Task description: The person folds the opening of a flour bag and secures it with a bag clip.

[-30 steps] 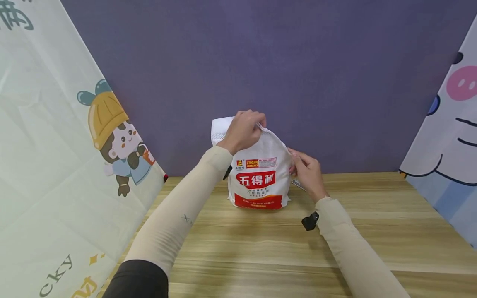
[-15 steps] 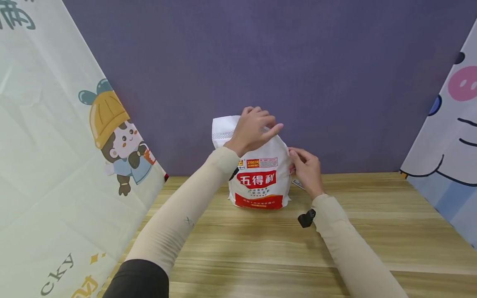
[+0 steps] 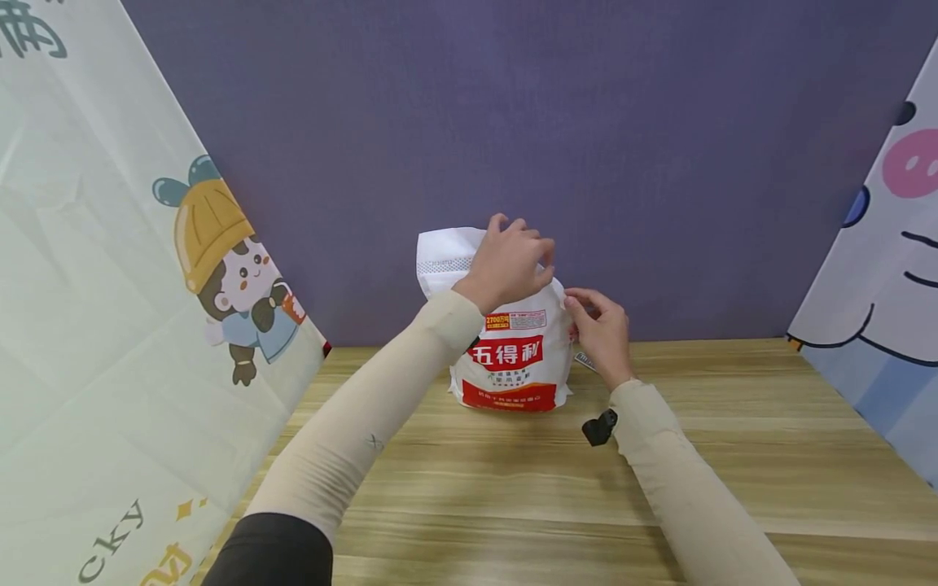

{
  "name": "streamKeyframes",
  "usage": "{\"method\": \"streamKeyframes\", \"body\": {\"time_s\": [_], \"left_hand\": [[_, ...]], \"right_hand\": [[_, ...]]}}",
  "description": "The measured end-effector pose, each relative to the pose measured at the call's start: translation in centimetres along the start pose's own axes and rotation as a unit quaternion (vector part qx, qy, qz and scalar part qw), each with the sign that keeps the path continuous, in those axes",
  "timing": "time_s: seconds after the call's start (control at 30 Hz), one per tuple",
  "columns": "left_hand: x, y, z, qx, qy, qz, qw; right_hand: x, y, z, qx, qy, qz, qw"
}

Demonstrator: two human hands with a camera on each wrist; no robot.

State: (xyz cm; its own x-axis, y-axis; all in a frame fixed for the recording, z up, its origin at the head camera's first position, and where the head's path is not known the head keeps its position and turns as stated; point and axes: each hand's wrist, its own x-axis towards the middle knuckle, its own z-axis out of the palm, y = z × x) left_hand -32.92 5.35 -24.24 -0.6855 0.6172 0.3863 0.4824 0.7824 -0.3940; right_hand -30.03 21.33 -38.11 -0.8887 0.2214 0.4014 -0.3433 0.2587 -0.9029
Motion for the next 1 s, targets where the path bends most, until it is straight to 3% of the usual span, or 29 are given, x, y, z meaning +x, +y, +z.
{"method": "streamKeyframes", "body": {"time_s": [0.33,1.0], "left_hand": [[0.0,0.4,0.0,0.040,-0.041,0.020,0.9981],[-0.2,-0.9,0.4,0.034,-0.053,0.006,0.9980]], "right_hand": [[0.2,0.1,0.4,-0.005,0.012,0.001,0.9999],[0.5,0.2,0.8,-0.048,0.025,0.035,0.9979]]}}
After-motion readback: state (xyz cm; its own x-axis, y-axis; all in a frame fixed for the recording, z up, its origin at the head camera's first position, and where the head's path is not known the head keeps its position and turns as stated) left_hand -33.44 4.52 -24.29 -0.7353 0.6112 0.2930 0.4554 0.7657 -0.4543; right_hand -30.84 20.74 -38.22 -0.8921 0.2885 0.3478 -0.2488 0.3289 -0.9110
